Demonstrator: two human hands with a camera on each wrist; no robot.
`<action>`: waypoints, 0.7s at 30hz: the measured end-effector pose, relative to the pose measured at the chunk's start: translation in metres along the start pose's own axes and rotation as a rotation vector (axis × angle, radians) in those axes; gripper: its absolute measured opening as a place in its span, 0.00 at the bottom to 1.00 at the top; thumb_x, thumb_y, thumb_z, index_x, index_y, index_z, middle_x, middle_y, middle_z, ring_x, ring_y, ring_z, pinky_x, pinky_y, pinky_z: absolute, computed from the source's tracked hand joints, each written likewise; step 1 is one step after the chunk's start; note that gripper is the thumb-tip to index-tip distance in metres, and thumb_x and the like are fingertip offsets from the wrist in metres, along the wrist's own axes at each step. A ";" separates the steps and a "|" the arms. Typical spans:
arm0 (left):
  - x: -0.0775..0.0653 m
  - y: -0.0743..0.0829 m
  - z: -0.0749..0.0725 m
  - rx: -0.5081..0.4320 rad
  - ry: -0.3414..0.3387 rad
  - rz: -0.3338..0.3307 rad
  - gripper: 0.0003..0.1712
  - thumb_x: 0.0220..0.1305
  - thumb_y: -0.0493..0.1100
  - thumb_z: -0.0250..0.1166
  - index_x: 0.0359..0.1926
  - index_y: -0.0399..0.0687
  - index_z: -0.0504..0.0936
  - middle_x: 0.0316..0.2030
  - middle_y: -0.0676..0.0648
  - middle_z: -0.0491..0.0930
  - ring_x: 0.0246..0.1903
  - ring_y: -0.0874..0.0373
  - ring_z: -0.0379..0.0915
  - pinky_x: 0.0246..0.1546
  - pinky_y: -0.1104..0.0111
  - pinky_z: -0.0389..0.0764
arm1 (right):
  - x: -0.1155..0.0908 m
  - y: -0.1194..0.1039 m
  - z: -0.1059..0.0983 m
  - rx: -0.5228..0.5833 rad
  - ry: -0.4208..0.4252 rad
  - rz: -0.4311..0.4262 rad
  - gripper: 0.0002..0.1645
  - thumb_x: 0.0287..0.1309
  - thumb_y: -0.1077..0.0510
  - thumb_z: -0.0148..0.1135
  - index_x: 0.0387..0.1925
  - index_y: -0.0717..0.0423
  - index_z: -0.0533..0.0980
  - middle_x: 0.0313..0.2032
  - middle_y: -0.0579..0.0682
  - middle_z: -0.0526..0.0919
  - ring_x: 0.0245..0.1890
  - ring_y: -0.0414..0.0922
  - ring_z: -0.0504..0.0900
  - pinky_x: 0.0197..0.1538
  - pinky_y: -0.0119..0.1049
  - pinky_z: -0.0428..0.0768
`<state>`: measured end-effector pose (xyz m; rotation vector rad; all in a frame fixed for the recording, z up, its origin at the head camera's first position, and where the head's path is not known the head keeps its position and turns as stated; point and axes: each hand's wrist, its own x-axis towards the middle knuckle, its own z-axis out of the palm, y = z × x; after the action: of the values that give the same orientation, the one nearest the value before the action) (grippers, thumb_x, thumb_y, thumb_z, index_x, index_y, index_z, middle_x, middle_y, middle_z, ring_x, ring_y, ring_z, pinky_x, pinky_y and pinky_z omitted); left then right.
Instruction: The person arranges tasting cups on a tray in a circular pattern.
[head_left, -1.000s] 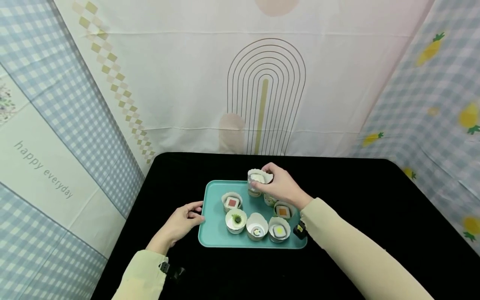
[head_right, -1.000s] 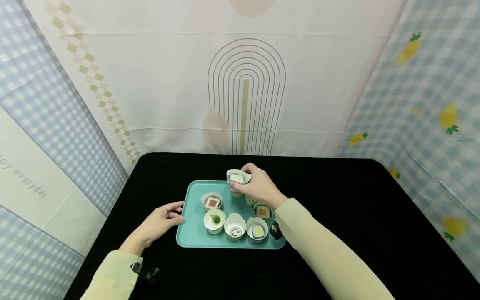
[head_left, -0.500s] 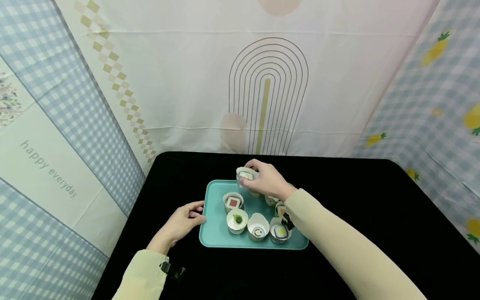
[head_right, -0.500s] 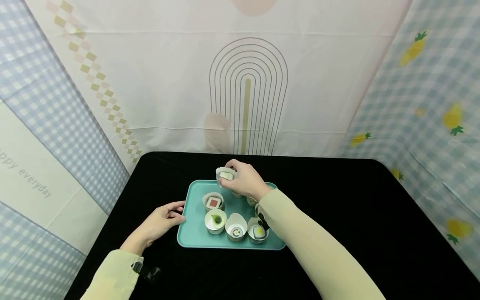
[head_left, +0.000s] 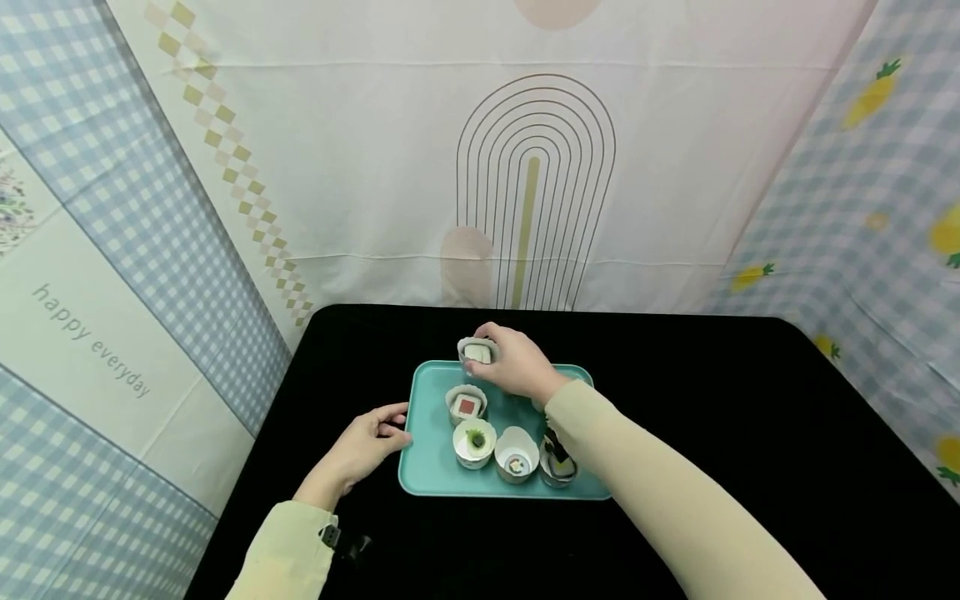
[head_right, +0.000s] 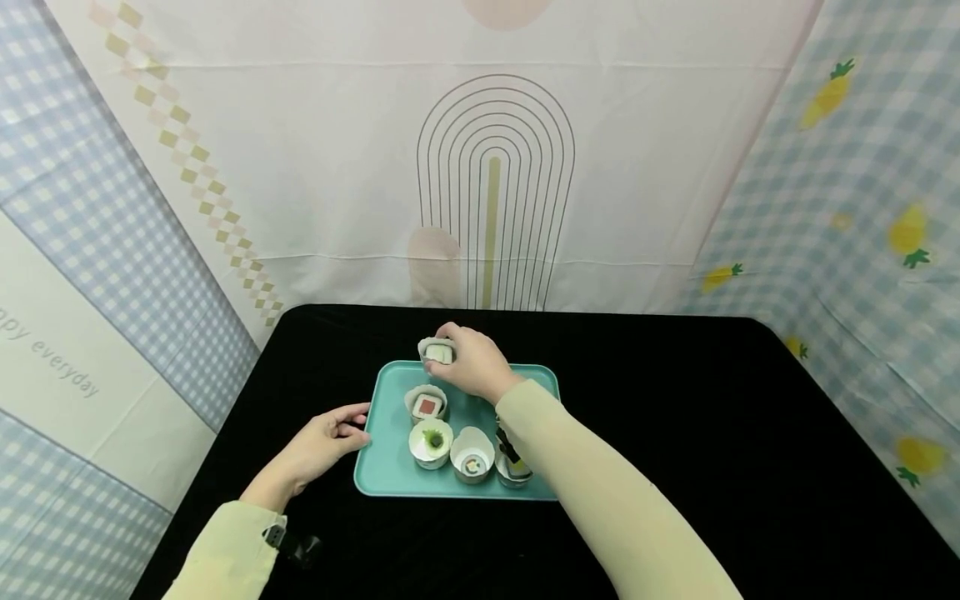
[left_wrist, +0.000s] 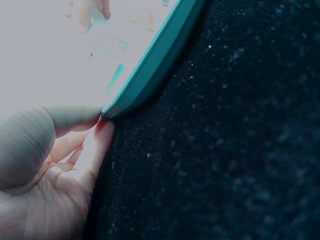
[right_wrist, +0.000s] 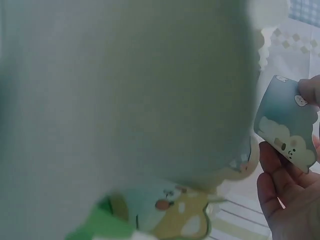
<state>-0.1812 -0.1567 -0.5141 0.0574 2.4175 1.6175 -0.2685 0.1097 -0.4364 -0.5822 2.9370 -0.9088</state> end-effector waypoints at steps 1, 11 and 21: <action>0.000 0.000 0.000 -0.001 0.001 -0.001 0.31 0.63 0.40 0.67 0.66 0.50 0.71 0.49 0.48 0.74 0.41 0.57 0.75 0.46 0.59 0.76 | 0.000 -0.001 0.001 -0.008 -0.005 -0.006 0.26 0.56 0.39 0.67 0.53 0.42 0.73 0.40 0.41 0.78 0.35 0.42 0.75 0.39 0.39 0.75; 0.001 -0.001 0.001 -0.001 0.005 0.006 0.30 0.63 0.39 0.67 0.66 0.51 0.71 0.49 0.48 0.74 0.41 0.57 0.75 0.47 0.58 0.76 | -0.001 -0.002 0.007 -0.210 -0.064 -0.042 0.25 0.58 0.38 0.64 0.52 0.44 0.76 0.37 0.40 0.80 0.37 0.42 0.70 0.52 0.43 0.62; 0.000 -0.002 0.000 -0.019 -0.003 0.004 0.30 0.63 0.39 0.66 0.66 0.51 0.71 0.49 0.48 0.74 0.41 0.57 0.75 0.48 0.58 0.76 | -0.004 0.002 0.010 -0.271 -0.101 -0.065 0.25 0.63 0.39 0.59 0.56 0.47 0.77 0.44 0.45 0.79 0.44 0.45 0.67 0.52 0.46 0.58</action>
<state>-0.1811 -0.1572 -0.5155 0.0609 2.4014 1.6404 -0.2643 0.1074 -0.4461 -0.7142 2.9837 -0.4697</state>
